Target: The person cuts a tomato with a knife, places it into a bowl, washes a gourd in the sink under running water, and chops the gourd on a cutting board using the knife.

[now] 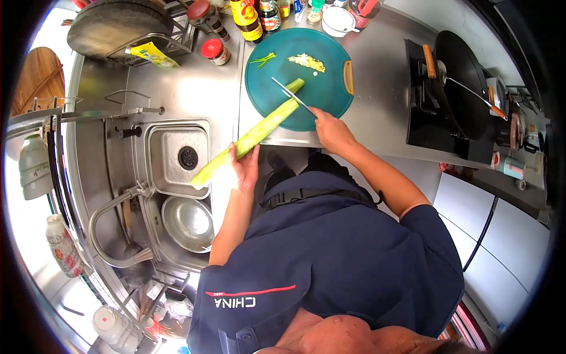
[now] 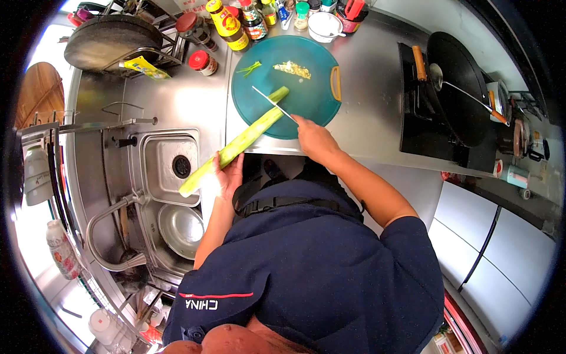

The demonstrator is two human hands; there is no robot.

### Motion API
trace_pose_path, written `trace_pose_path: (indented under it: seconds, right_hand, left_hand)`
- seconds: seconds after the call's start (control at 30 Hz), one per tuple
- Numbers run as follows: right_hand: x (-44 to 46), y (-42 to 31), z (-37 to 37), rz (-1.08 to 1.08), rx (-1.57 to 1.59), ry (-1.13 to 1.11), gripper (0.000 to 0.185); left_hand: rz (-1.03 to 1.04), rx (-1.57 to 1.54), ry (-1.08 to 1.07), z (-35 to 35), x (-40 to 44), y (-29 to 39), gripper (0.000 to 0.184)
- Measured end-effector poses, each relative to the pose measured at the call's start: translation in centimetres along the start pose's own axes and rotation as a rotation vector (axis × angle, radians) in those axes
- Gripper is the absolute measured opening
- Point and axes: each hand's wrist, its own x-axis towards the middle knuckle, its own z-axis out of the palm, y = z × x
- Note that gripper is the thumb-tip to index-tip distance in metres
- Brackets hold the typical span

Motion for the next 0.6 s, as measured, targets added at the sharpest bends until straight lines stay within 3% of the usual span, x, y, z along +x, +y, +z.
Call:
trace_pose_path:
  seconds: [0.2, 0.6]
  right_hand:
    - [-1.6, -1.3, -3.0, -0.017, 0.076, 0.041, 0.041]
    - [-5.7, -0.7, -0.6, -0.047, 0.122, 0.049, 0.04]
  left_hand:
    - [-0.006, -0.022, -0.007, 0.2, 0.7, -1.6, 0.042]
    - [-0.016, -0.086, 0.014, 0.7, 2.4, -4.1, 0.043]
